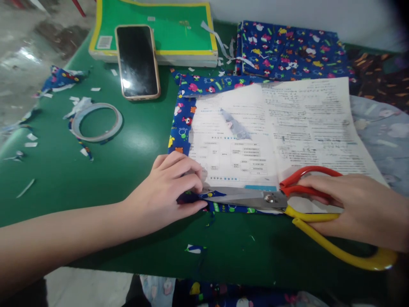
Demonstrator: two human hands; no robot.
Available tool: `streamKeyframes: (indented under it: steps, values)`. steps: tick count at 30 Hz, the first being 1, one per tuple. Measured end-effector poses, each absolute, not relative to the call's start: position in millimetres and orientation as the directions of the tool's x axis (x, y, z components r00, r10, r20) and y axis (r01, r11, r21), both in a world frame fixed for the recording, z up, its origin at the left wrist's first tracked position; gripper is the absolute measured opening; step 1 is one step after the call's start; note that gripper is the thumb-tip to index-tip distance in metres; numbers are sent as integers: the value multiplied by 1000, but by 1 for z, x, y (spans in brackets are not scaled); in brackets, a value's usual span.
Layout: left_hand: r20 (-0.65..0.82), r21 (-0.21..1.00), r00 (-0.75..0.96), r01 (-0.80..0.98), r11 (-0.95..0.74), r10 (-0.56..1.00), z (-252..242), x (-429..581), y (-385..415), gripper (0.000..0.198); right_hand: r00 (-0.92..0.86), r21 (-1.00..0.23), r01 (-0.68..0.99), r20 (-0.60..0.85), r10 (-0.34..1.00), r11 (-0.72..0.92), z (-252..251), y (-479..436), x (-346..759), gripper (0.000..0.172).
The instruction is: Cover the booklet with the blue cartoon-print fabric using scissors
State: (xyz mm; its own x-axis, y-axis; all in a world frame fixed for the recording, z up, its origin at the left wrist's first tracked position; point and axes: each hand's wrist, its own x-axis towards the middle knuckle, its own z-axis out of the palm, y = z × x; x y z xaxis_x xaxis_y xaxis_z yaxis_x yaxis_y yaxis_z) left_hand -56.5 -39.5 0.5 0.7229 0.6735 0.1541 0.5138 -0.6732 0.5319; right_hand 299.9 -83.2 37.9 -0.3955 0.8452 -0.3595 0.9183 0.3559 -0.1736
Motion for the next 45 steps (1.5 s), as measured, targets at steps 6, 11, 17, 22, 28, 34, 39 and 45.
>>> streamKeyframes:
  steps: [6,11,17,22,28,34,39,45]
  values:
    - [125,518,716,543,-660,687,2,-56,-39,18,-414,-190,909,-336,846,370,36,-84,300,40]
    - [120,512,713,551,-659,691,1,-56,-40,22,-446,-194,895,-327,833,402,36,-83,300,42]
    - [112,508,721,550,-663,684,2,-56,-39,22,-424,-148,905,-316,849,398,40,-83,298,37]
    - [127,525,709,545,-654,694,1,-56,-40,19,-402,-139,915,-320,858,378,41,-83,298,33]
    - [132,535,704,542,-648,698,0,-55,-40,16,-426,-125,905,-314,849,407,41,-82,297,35]
    - [109,536,700,557,-634,706,2,-55,-40,18,-455,-155,890,-290,842,428,37,-82,298,39]
    - [106,533,698,562,-633,709,3,-54,-41,17,-431,-109,902,-303,850,418,43,-82,295,34]
    - [108,531,697,563,-634,709,3,-55,-41,18,-452,-98,891,-294,842,444,43,-81,298,34]
